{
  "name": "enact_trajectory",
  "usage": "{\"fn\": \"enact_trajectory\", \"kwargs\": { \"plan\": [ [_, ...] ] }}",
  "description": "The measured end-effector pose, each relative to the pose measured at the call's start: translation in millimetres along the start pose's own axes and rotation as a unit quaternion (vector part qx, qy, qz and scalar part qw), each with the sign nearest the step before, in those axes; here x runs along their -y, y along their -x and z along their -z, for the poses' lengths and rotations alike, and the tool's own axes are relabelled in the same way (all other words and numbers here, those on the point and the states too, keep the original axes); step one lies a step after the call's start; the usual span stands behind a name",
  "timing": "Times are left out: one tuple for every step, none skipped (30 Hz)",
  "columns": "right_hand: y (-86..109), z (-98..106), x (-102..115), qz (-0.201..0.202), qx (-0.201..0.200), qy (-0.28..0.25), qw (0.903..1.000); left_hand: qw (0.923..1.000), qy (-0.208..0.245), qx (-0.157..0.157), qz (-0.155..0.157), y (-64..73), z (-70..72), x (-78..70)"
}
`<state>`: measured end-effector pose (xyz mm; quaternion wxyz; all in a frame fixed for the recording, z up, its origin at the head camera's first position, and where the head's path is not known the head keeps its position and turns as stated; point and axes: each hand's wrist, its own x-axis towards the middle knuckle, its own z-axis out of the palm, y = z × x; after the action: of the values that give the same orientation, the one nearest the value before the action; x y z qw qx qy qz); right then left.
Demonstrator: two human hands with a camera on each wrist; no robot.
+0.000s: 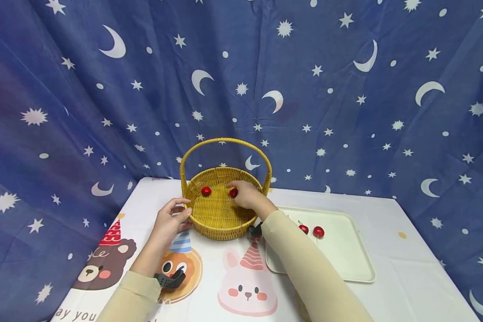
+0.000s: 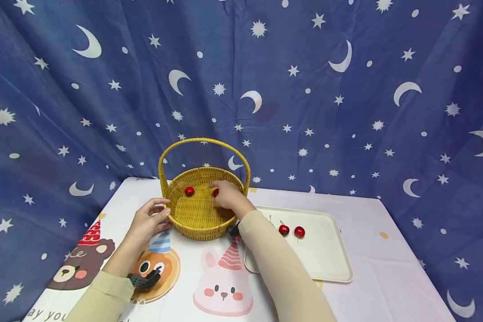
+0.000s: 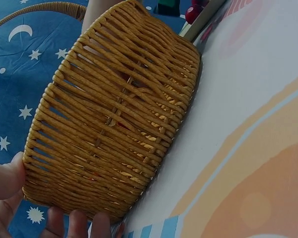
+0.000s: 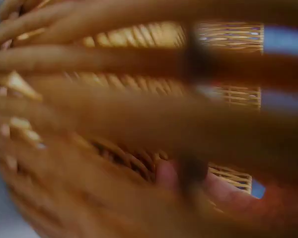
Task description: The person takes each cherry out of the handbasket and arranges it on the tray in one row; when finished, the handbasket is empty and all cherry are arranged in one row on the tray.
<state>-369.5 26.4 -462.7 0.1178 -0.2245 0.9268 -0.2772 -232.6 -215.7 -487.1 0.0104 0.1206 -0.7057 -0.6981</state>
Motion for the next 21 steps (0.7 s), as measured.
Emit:
{"fn": "enact_trajectory", "kwargs": {
  "plan": [
    [-1.1,-1.8,0.2,0.001,0.005,0.006,1.0000,1.0000,0.001,0.000,0.000,-0.2,-0.2,0.6],
    [-1.8,-3.5,0.8,0.003,0.010,0.012,0.9999,1.0000,0.001,0.001,0.000,-0.3,-0.3,0.9],
    [-2.1,-4.7,1.9,0.007,0.015,0.017,0.9997,1.0000,0.002,0.001,0.000,-0.2,-0.3,1.0],
    [-2.4,-5.9,3.3,0.014,0.019,0.018,0.9995,1.0000,0.002,0.000,0.000,0.2,-0.2,0.9],
    [-2.5,-7.1,4.7,0.025,0.022,0.019,0.9993,1.0000,0.002,-0.002,-0.001,1.0,-0.1,0.1],
    [-2.0,-7.6,6.6,0.034,0.024,0.013,0.9991,1.0000,0.001,-0.003,-0.001,1.4,0.3,-0.3],
    [-0.5,-7.3,8.6,0.043,0.025,0.008,0.9987,1.0000,0.000,-0.003,-0.002,1.9,0.3,-1.2],
    [1.1,-6.5,10.5,0.051,0.025,0.000,0.9984,1.0000,0.001,-0.003,-0.002,2.3,0.3,-2.0],
    [3.3,-5.4,12.2,0.054,0.026,-0.013,0.9981,1.0000,0.001,-0.002,-0.002,2.6,0.4,-2.5],
    [5.9,-4.2,13.9,0.060,0.023,-0.021,0.9977,1.0000,0.001,-0.001,-0.002,2.8,0.3,-2.9],
    [8.9,-2.6,15.7,0.063,0.020,-0.030,0.9974,1.0000,0.001,-0.001,-0.003,2.8,0.3,-3.0],
    [12.5,-0.5,17.6,0.066,0.017,-0.037,0.9970,1.0000,0.000,0.000,-0.002,2.7,0.2,-2.9],
    [16.5,2.0,19.5,0.073,0.012,-0.039,0.9965,1.0000,0.000,0.000,-0.002,2.6,-0.1,-2.9],
    [20.8,4.8,21.2,0.078,0.008,-0.043,0.9960,1.0000,0.001,0.002,-0.002,2.1,-0.1,-2.3],
    [25.5,7.6,22.7,0.084,0.004,-0.046,0.9954,1.0000,0.000,0.001,-0.002,2.0,-0.3,-2.2],
    [30.6,10.6,24.3,0.092,-0.001,-0.046,0.9947,1.0000,-0.001,0.000,-0.002,2.0,-0.5,-2.2],
    [35.9,13.7,25.5,0.097,-0.006,-0.049,0.9940,1.0000,0.000,-0.001,-0.001,2.1,-0.7,-2.2],
    [41.3,16.5,26.1,0.102,-0.011,-0.053,0.9934,1.0000,-0.001,-0.002,-0.001,2.2,-0.9,-2.3],
    [47.2,19.6,26.5,0.102,-0.014,-0.059,0.9929,1.0000,0.000,-0.002,-0.001,1.8,-0.9,-2.0],
    [53.1,22.3,26.3,0.101,-0.016,-0.069,0.9924,1.0000,0.000,-0.002,0.000,1.7,-0.9,-1.9],
    [59.1,25.0,25.7,0.098,-0.018,-0.077,0.9920,1.0000,-0.001,-0.004,0.000,2.1,-1.1,-2.5]
  ]
}}
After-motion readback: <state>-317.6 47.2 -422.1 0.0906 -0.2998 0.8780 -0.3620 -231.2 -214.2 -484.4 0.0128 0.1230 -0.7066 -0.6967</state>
